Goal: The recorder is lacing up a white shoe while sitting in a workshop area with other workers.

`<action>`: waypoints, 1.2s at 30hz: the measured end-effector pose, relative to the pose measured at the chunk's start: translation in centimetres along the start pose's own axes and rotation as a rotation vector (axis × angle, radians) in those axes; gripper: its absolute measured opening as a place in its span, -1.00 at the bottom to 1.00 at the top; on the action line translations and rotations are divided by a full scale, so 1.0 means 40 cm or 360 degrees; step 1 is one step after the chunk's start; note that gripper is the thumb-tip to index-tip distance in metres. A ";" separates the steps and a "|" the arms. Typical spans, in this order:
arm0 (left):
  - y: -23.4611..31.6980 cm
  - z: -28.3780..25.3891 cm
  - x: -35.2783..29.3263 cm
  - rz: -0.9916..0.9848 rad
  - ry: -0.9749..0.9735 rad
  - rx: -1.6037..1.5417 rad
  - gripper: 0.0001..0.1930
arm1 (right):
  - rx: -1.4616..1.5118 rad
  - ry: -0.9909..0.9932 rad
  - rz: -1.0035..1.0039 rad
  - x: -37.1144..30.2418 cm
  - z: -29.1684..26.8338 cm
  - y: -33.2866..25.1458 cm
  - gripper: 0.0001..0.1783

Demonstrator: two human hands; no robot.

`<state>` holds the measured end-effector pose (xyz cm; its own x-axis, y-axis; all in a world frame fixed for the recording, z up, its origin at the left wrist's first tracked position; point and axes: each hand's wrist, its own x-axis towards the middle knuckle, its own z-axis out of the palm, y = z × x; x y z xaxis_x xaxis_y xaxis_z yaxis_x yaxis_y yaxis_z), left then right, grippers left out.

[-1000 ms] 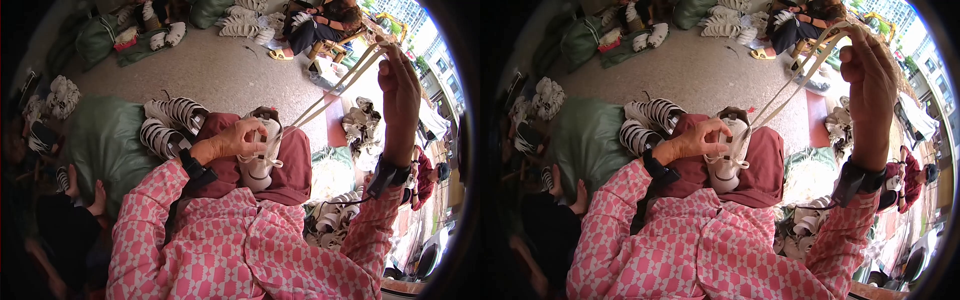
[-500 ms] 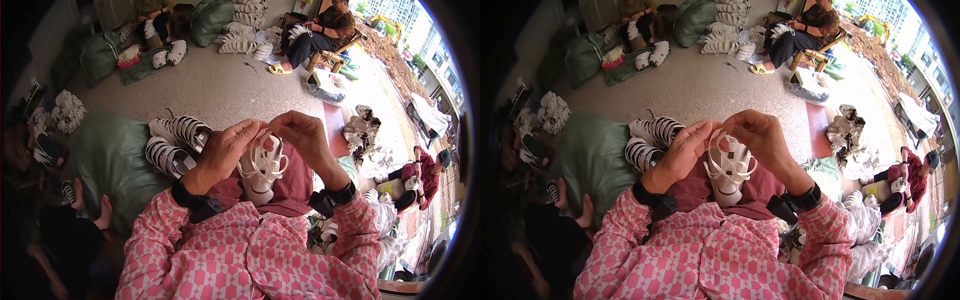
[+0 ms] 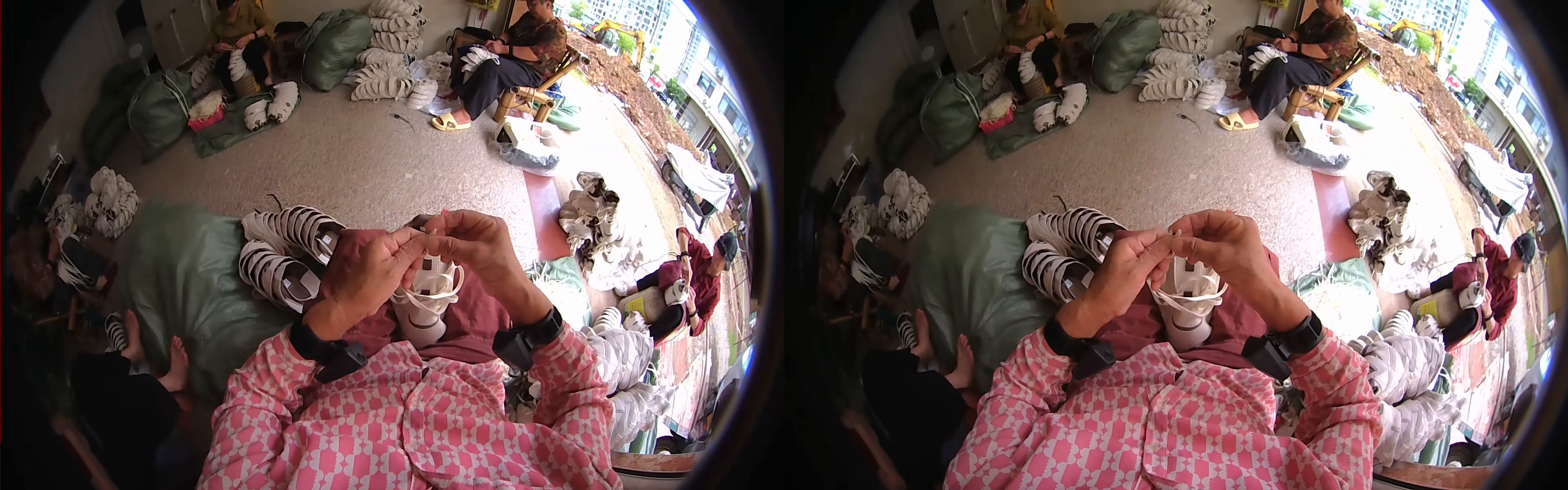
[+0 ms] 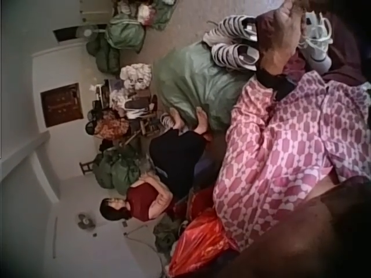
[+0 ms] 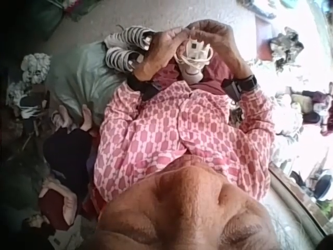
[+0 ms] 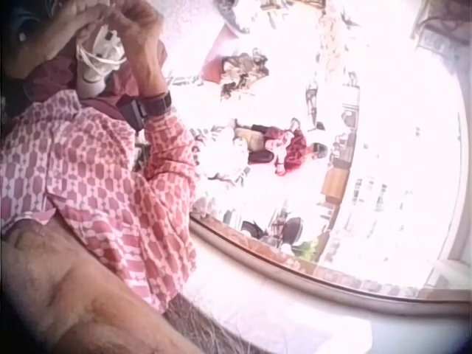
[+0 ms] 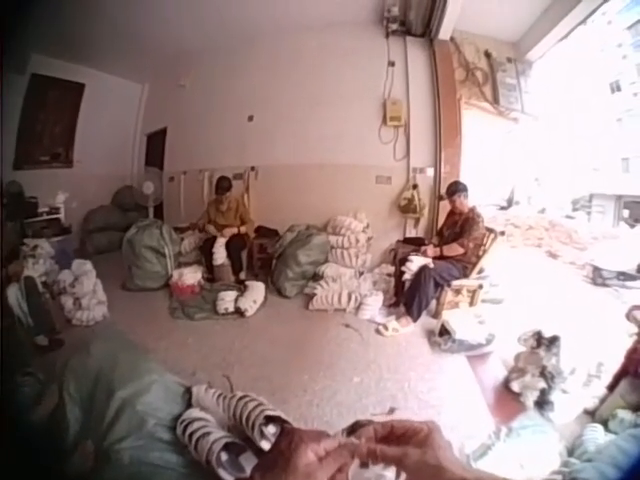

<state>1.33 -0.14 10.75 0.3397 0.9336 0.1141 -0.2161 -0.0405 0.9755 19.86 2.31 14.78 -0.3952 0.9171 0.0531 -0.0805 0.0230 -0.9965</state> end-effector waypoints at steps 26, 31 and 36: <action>-0.092 -0.013 -0.083 0.1044 -0.0553 0.1465 -0.76 | 0.0329 0.0161 0.0022 0.023 -0.048 -0.040 -0.82; -0.242 0.004 -0.096 0.1096 -0.0992 0.1649 -0.60 | 0.0273 -0.0288 -0.0264 0.085 -0.181 -0.219 -0.73; -0.253 0.012 -0.094 0.0867 -0.1125 0.1821 -0.52 | -0.0243 -0.0241 -0.0283 0.131 -0.219 -0.389 -0.76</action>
<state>2.68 -3.43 0.53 0.9004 0.3565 0.2495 0.2570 -0.8984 0.3561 27.04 10.25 30.01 -0.5202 0.8237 0.2256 -0.0264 0.2485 -0.9683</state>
